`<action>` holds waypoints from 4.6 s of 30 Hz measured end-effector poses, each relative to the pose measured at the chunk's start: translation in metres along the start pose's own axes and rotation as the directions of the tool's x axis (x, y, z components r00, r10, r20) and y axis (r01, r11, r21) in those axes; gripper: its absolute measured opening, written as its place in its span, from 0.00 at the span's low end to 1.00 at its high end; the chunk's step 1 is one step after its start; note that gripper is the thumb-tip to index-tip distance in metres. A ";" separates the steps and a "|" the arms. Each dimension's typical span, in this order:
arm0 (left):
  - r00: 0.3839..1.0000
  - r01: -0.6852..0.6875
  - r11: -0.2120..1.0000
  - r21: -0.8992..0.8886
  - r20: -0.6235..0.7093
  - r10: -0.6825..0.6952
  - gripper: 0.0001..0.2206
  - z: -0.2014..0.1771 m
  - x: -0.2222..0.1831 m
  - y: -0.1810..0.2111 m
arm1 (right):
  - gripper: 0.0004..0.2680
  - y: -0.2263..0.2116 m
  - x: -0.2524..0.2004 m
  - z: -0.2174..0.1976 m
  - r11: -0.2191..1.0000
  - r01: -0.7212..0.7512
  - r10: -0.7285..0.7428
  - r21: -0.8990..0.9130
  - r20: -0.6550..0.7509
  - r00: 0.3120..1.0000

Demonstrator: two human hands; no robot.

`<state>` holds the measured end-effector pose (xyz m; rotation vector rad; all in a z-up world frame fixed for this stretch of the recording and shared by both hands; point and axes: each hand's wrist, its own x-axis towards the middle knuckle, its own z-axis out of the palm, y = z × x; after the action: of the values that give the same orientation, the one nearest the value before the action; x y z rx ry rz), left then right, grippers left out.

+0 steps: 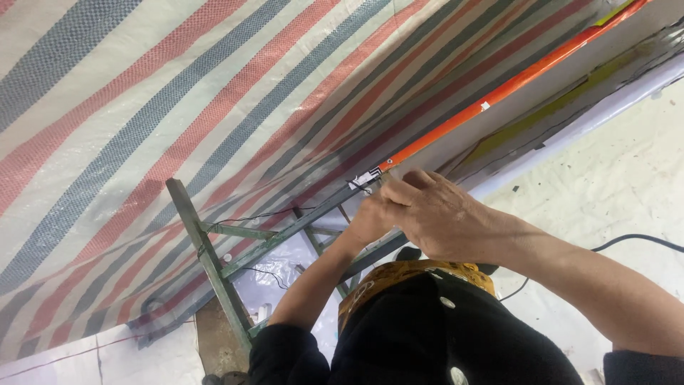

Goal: Using a screwdriver to repair or assemble an electronic light fixture on a metal frame

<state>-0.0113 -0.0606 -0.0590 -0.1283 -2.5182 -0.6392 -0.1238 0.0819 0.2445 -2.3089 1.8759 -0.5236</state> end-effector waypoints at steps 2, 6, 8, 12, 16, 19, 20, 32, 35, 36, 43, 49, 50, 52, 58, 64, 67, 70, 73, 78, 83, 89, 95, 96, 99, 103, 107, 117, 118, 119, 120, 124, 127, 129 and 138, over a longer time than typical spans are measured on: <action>1.000 -0.012 1.000 0.005 0.008 0.012 0.02 0.010 -0.005 -0.009 | 0.11 0.001 0.002 -0.002 0.999 -0.036 0.036 0.036 -0.008 0.999; 0.998 -0.058 0.998 0.019 0.034 0.058 0.05 0.033 -0.016 -0.022 | 0.11 -0.004 0.006 -0.007 0.988 -0.129 0.134 0.088 -0.055 0.989; 0.996 -0.073 0.997 0.022 0.044 0.072 0.05 0.041 -0.023 -0.031 | 0.14 -0.009 0.001 -0.013 0.976 -0.214 0.213 -0.030 -0.033 0.976; 0.974 -0.201 0.929 0.310 0.162 0.156 0.04 -0.026 0.019 0.009 | 0.16 -0.008 -0.007 -0.003 0.881 -0.310 0.354 -0.358 0.063 0.933; 0.975 -0.202 0.888 0.413 0.173 0.142 0.04 -0.039 0.026 0.020 | 0.14 -0.001 -0.003 -0.006 0.945 -0.296 0.300 -0.142 0.004 0.954; 0.967 -0.240 0.869 0.434 0.187 0.174 0.07 -0.031 0.027 0.019 | 0.15 0.008 -0.004 -0.006 0.959 -0.260 0.260 -0.110 -0.011 0.966; 0.966 -0.254 0.835 0.488 0.171 0.193 0.07 -0.043 0.038 0.029 | 0.17 0.011 -0.005 -0.003 0.959 -0.245 0.242 -0.140 -0.033 0.970; 0.943 -0.331 0.808 0.488 0.192 0.271 0.09 -0.065 0.046 0.041 | 0.09 0.003 -0.001 -0.013 0.987 -0.066 0.067 -0.146 -0.002 0.998; 0.957 -0.288 0.880 0.378 0.141 0.252 0.09 -0.065 0.045 0.038 | 0.10 0.000 -0.003 -0.015 0.971 -0.113 0.120 -0.209 0.019 0.993; 0.974 -0.223 0.941 0.256 0.087 0.207 0.09 -0.064 0.044 0.037 | 0.11 -0.003 -0.003 -0.018 0.951 -0.139 0.164 -0.277 0.069 0.984; 0.992 0.127 0.989 -0.073 0.008 -0.127 0.10 -0.038 0.018 0.023 | 0.08 -0.002 -0.013 -0.012 0.924 -0.228 0.250 -0.307 0.031 0.968; 0.986 0.165 0.968 -0.188 -0.001 -0.168 0.09 -0.042 0.021 0.028 | 0.08 -0.007 -0.018 -0.008 0.880 -0.331 0.340 -0.340 -0.036 0.940; 0.983 0.178 0.970 -0.168 -0.005 -0.182 0.10 -0.040 0.020 0.028 | 0.09 -0.008 -0.018 -0.010 0.854 -0.342 0.352 -0.391 -0.049 0.935; 0.981 0.191 0.970 -0.149 -0.007 -0.194 0.11 -0.036 0.018 0.027 | 0.10 -0.010 -0.019 -0.012 0.825 -0.354 0.365 -0.440 -0.063 0.929; 0.975 0.205 0.963 -0.176 -0.046 -0.216 0.11 -0.035 0.019 0.030 | 0.13 -0.009 -0.022 -0.005 0.798 -0.410 0.434 -0.443 -0.050 0.899; 0.975 0.156 0.976 -0.150 -0.136 -0.177 0.07 -0.037 0.024 0.037 | 0.13 -0.017 -0.025 -0.002 0.779 -0.466 0.486 -0.419 -0.065 0.871; 0.973 0.168 0.978 -0.128 -0.135 -0.185 0.06 -0.029 0.019 0.029 | 0.12 -0.022 -0.022 -0.001 0.792 -0.449 0.476 -0.413 -0.043 0.879; 0.972 0.201 0.964 -0.171 -0.083 -0.218 0.06 -0.026 0.021 0.027 | 0.14 -0.023 -0.024 0.007 0.762 -0.421 0.494 -0.492 0.021 0.869; 0.986 0.101 0.995 -0.028 -0.131 -0.104 0.06 -0.017 0.017 0.020 | 0.07 -0.023 -0.023 0.007 0.815 -0.364 0.388 -0.451 -0.043 0.921; 0.996 0.042 0.992 0.115 -0.078 -0.033 0.03 -0.036 0.029 0.037 | 0.04 -0.034 -0.012 -0.007 0.840 -0.300 0.340 -0.452 0.007 0.940; 0.994 0.105 0.961 0.256 -0.055 -0.094 0.03 -0.036 0.033 0.049 | 0.03 -0.040 -0.008 -0.012 0.855 -0.245 0.245 -0.457 -0.059 0.968; 0.926 0.375 0.924 -0.083 0.080 -0.368 0.07 -0.024 0.020 0.048 | 0.07 -0.036 -0.013 -0.015 0.848 -0.279 0.249 -0.450 -0.125 0.960; 0.869 0.495 0.851 -0.172 0.100 -0.485 0.06 -0.038 0.033 0.060 | 0.12 -0.035 -0.017 -0.014 0.854 -0.228 0.149 -0.467 -0.200 0.968; 0.849 0.528 0.828 -0.191 0.122 -0.514 0.07 -0.041 0.035 0.061 | 0.13 -0.036 -0.016 -0.015 0.849 -0.216 0.138 -0.482 -0.192 0.972; 0.879 0.476 0.861 -0.178 0.057 -0.474 0.08 -0.034 0.031 0.060 | 0.13 -0.036 -0.017 -0.014 0.867 -0.210 0.128 -0.451 -0.205 0.970; 0.886 0.464 0.874 -0.147 0.054 -0.461 0.07 -0.028 0.029 0.056 | 0.10 -0.032 -0.016 -0.009 0.865 -0.220 0.143 -0.451 -0.198 0.970; 0.898 0.440 0.895 -0.077 0.036 -0.438 0.07 -0.025 0.030 0.053 | 0.08 -0.031 -0.016 -0.006 0.861 -0.225 0.155 -0.456 -0.186 0.970; 0.948 0.319 0.943 0.091 -0.035 -0.317 0.10 -0.006 0.025 0.042 | 0.10 -0.025 -0.007 0.003 0.954 -0.288 0.255 -0.086 -0.278 0.926; 0.952 0.307 0.948 0.088 -0.042 -0.304 0.10 0.002 0.020 0.038 | 0.10 -0.020 -0.010 0.009 0.951 -0.292 0.254 -0.098 -0.285 0.924; 0.956 0.278 0.954 0.112 -0.129 -0.263 0.23 0.010 0.015 0.032 | 0.12 -0.014 -0.012 0.015 0.949 -0.312 0.274 -0.055 -0.351 0.895; 0.952 0.250 0.959 0.137 -0.215 -0.218 0.42 0.018 0.010 0.025 | 0.14 -0.007 -0.013 0.022 0.945 -0.327 0.293 -0.009 -0.415 0.861; 0.939 0.294 0.940 0.174 -0.237 -0.250 0.23 0.028 0.004 0.022 | 0.15 -0.004 -0.017 0.022 0.920 -0.380 0.388 0.099 -0.378 0.840; 0.940 0.293 0.956 0.018 -0.187 -0.284 0.10 0.020 -0.003 0.019 | 0.15 -0.012 -0.013 0.019 0.905 -0.421 0.413 0.059 -0.357 0.838; 0.923 0.372 0.927 -0.044 -0.087 -0.375 0.07 0.010 -0.006 0.023 | 0.16 -0.024 -0.008 0.005 0.891 -0.445 0.398 -0.085 -0.323 0.859; 0.941 0.275 0.933 -0.234 -0.132 -0.311 0.03 -0.005 -0.002 0.022 | 0.13 -0.027 -0.008 0.002 0.854 -0.516 0.495 -0.075 -0.194 0.847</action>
<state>-0.0024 -0.0435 -0.0477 0.2237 -2.3196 -0.9970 -0.0991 0.0950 0.2496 -1.7473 2.5420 -0.5508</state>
